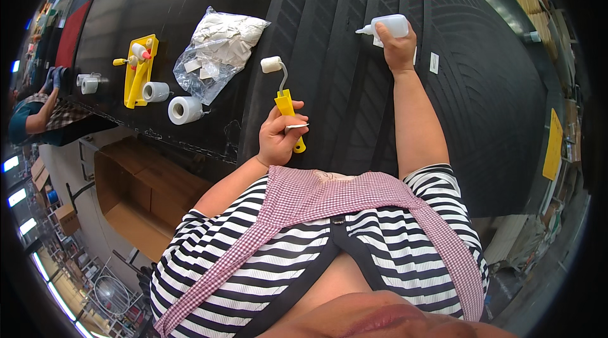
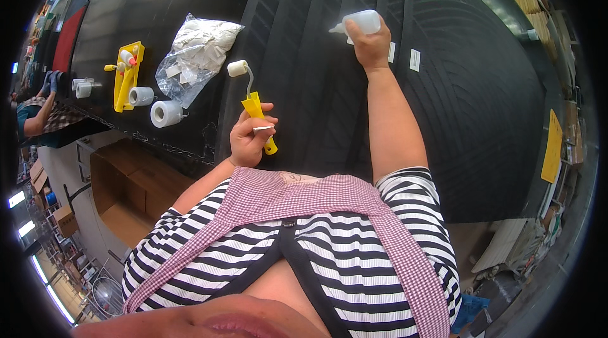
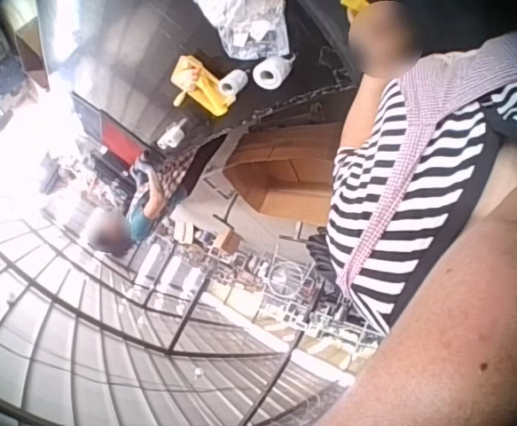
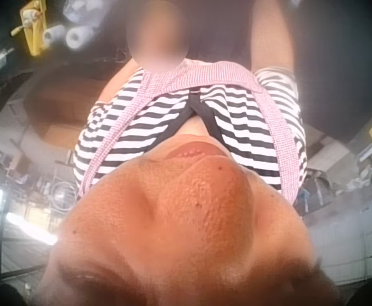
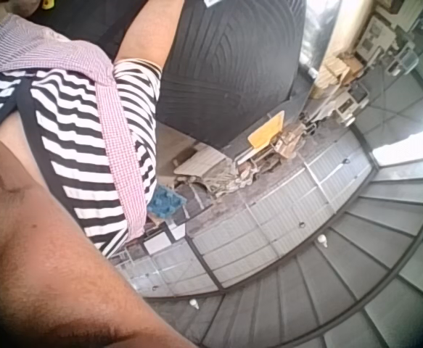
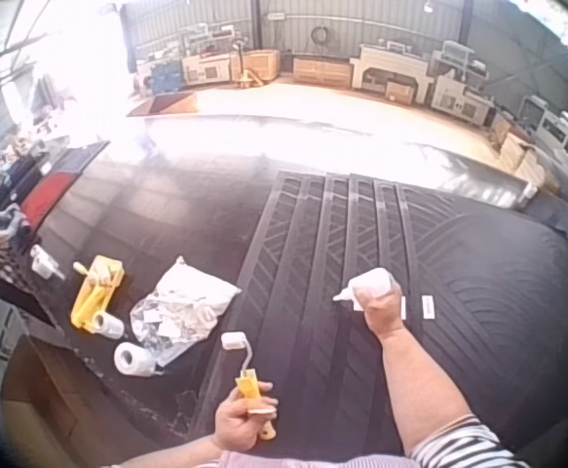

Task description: The person applies liquid from a bottle onto specific spots on a large black mat, places small white squares on the liquid, and uses a roller to press them down.

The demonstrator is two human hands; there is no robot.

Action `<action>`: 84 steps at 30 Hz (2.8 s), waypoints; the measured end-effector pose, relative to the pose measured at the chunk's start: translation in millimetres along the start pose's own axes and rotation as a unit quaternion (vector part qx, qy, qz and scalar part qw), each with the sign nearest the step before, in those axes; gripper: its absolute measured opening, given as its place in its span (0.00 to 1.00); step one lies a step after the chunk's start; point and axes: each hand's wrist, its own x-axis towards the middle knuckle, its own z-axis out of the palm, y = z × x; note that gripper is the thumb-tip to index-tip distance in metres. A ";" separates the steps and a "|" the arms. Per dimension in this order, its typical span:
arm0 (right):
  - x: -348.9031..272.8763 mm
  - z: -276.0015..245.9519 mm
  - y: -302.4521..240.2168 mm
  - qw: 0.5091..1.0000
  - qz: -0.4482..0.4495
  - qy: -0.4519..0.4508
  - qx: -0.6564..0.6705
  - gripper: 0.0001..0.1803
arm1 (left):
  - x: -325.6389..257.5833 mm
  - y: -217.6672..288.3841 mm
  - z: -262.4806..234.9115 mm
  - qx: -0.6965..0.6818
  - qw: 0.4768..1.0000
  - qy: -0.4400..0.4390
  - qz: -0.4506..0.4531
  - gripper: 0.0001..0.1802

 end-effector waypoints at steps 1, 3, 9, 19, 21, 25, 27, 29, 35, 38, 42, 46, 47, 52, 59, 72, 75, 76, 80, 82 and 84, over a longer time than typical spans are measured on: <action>-0.5 0.2 -2.7 1.000 0.000 0.004 0.011 0.12 | 0.0 0.1 0.1 -0.001 1.000 0.000 0.001 0.06; -0.4 0.3 -3.5 0.999 0.008 -0.003 0.048 0.12 | 0.2 0.6 0.3 -0.002 1.000 0.000 0.002 0.06; -3.5 5.1 -10.2 0.999 0.014 -0.048 -0.014 0.14 | -0.2 2.1 -1.0 -0.019 1.000 -0.010 -0.020 0.04; -3.9 5.2 -10.5 1.000 0.004 -0.022 -0.009 0.12 | 0.6 2.8 0.4 -0.009 1.000 -0.003 -0.007 0.06; -3.8 5.1 -10.4 1.000 0.004 -0.021 -0.007 0.12 | 0.4 3.5 0.8 -0.016 1.000 0.000 -0.013 0.06; -2.1 2.5 -5.7 1.000 -0.002 -0.017 -0.006 0.12 | -0.3 3.4 -0.4 -0.019 1.000 -0.010 -0.022 0.05; -1.8 2.1 -4.4 1.000 0.005 -0.024 -0.003 0.12 | -0.1 3.5 -0.3 -0.018 1.000 -0.010 -0.019 0.05; -3.0 5.5 -11.5 0.999 0.026 -0.040 -0.002 0.12 | -0.3 2.7 -0.3 -0.019 1.000 -0.008 -0.018 0.04; -4.4 4.8 -16.0 0.999 0.042 -0.029 -0.006 0.14 | -0.3 2.8 1.1 -0.018 1.000 -0.002 -0.014 0.06; 0.1 2.6 -2.2 0.997 0.018 0.009 0.076 0.14 | 0.7 3.1 0.9 -0.012 1.000 -0.002 -0.009 0.07; 3.1 7.3 1.6 0.995 0.031 0.046 0.084 0.15 | -0.7 2.5 -0.3 -0.025 0.999 -0.007 -0.027 0.03; 8.8 11.8 6.8 0.998 0.005 0.061 0.010 0.17 | 0.0 3.4 -0.2 -0.014 1.000 -0.009 -0.019 0.05; 9.7 13.2 5.4 0.998 0.004 0.056 -0.008 0.18 | 0.8 3.4 0.1 -0.009 1.000 -0.008 -0.012 0.06; 9.4 17.1 -0.2 0.996 0.001 0.044 -0.076 0.20 | 1.0 2.6 -0.2 0.000 1.000 -0.006 -0.004 0.08; 10.0 17.9 -0.6 0.995 -0.002 0.034 -0.089 0.21 | 1.4 3.6 0.6 -0.002 1.000 -0.006 -0.005 0.08; 9.0 13.3 6.7 0.998 -0.012 0.057 -0.034 0.19 | 1.2 5.0 1.8 -0.016 1.000 -0.002 -0.014 0.08; 8.0 14.4 5.4 0.998 0.000 0.042 -0.045 0.18 | 0.5 4.0 1.1 -0.011 1.000 -0.005 -0.012 0.09; 7.4 14.7 2.1 0.998 0.006 0.038 -0.052 0.18 | 0.5 3.5 1.0 -0.010 1.000 -0.005 -0.011 0.09; 8.0 10.3 2.9 0.998 0.009 -0.001 -0.058 0.18 | 0.7 1.5 1.0 -0.010 1.000 -0.006 -0.006 0.09; 7.3 9.4 4.5 0.999 0.022 0.006 -0.040 0.17 | 1.0 1.6 1.1 -0.010 1.000 -0.006 -0.005 0.09; 7.1 9.7 5.3 0.999 0.019 0.023 -0.026 0.17 | 1.5 2.6 1.4 -0.010 1.000 -0.007 -0.005 0.09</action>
